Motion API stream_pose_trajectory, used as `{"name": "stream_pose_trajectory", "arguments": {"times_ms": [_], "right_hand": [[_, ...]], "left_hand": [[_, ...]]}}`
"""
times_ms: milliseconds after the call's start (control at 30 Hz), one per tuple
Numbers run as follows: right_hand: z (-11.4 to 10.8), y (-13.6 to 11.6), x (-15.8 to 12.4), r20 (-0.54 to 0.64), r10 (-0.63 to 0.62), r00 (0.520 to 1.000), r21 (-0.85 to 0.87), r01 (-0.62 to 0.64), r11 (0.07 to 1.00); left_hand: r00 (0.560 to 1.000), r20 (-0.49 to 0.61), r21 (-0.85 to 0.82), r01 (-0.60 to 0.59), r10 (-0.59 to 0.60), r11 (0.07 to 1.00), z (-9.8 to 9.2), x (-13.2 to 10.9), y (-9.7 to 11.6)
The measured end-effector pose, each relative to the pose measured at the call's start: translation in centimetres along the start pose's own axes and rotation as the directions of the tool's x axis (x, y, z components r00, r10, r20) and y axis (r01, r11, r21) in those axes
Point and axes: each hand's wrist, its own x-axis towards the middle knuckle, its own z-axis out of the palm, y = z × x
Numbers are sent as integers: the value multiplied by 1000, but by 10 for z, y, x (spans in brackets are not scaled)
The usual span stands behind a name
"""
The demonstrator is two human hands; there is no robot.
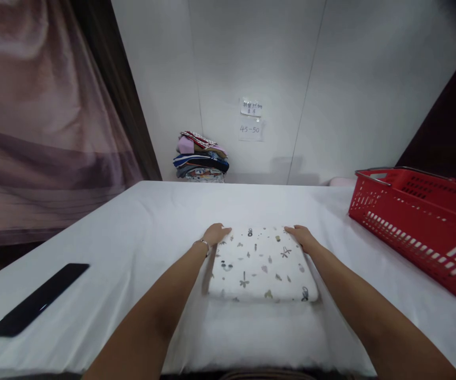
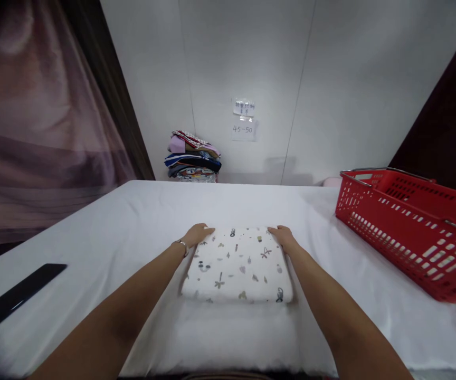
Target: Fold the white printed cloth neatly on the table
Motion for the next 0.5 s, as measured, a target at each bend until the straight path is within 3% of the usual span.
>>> {"name": "stream_pose_trajectory", "arguments": {"times_ms": [200,300,367,400,433,500], "right_hand": [[0,-4,-1,-92,-83,992,-311,50,949],[9,-17,-17,-78,-336,939,-546,242,802],[22,-25,-29,79,-565,821,-683,457,569],[29,-28,-34,180,-620,764,-696,544,468],[37,-29,-37,280,-630,724,-680,613,402],[51,-27,-39,404,-574,712,-650,665,368]], "left_hand": [[996,-90,80,-23,31,997,-4,-14,11],[954,-181,158,-211,238,965,-1,-33,23],[864,-182,283,-412,470,866,9,-44,29],[823,-155,338,-475,546,813,15,-48,30],[804,-117,379,-507,583,774,22,-49,30],[832,-40,418,-489,553,766,35,-47,26]]}}
